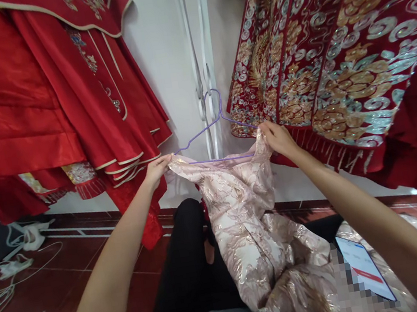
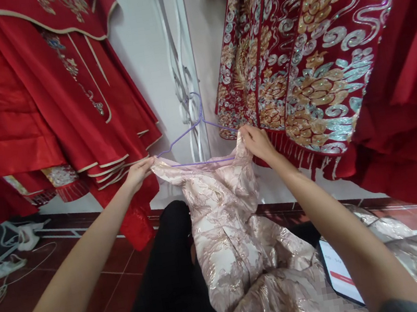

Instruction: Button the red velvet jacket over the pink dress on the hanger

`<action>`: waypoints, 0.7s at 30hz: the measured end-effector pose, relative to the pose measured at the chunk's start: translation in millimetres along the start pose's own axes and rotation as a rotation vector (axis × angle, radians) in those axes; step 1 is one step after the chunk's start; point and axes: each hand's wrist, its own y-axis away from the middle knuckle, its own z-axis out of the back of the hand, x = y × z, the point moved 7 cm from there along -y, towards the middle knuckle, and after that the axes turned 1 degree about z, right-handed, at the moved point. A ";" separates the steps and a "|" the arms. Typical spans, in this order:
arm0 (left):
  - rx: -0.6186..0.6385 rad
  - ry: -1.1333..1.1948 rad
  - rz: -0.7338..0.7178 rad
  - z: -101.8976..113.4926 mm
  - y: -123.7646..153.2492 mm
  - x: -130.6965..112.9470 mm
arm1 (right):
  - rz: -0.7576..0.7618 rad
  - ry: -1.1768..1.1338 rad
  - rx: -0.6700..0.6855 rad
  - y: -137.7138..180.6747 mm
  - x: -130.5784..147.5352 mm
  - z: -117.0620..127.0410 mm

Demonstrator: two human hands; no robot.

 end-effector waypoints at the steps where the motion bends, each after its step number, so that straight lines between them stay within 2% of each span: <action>1: 0.024 -0.009 -0.014 -8.0 -3.1 -7.7 | -0.024 -0.008 0.039 -0.9 -2.2 -3.0; 5: 0.143 -0.121 -0.101 -38.3 -8.9 -36.6 | -0.100 -0.154 0.183 -4.8 -8.7 -5.3; 7: 0.137 -0.131 -0.118 -39.4 -8.4 -40.8 | -0.159 -0.346 0.270 -4.5 -14.1 -1.9; 9: 0.091 -0.083 -0.101 -31.7 -6.1 -34.2 | -0.294 -0.587 0.361 2.5 -25.1 -1.3; 11: 0.052 -0.009 -0.027 -23.7 -1.5 -14.5 | -0.466 -0.840 0.369 17.5 -39.9 -5.4; 12: 0.038 0.040 0.026 -21.3 1.9 -0.5 | -0.535 -0.965 0.319 26.9 -47.9 -9.1; 13: 0.074 0.098 0.087 -23.9 6.2 15.5 | -0.589 -1.090 0.262 37.6 -55.2 -15.5; 15: 0.085 0.243 0.154 -29.1 16.5 46.6 | -0.639 -1.274 0.120 60.2 -68.8 -32.0; 17: 0.097 0.284 0.180 -38.6 28.9 76.4 | -0.735 -1.286 0.134 85.3 -78.8 -58.8; 18: 0.122 0.211 0.190 -45.4 35.9 90.7 | -0.772 -1.260 0.185 95.8 -80.9 -72.4; 20: 0.201 -0.106 0.234 -60.6 51.1 118.9 | -0.837 -1.156 0.259 110.6 -84.9 -92.0; 21: 0.232 -0.167 0.250 -67.9 58.2 130.0 | -0.857 -1.111 0.294 114.4 -85.2 -98.3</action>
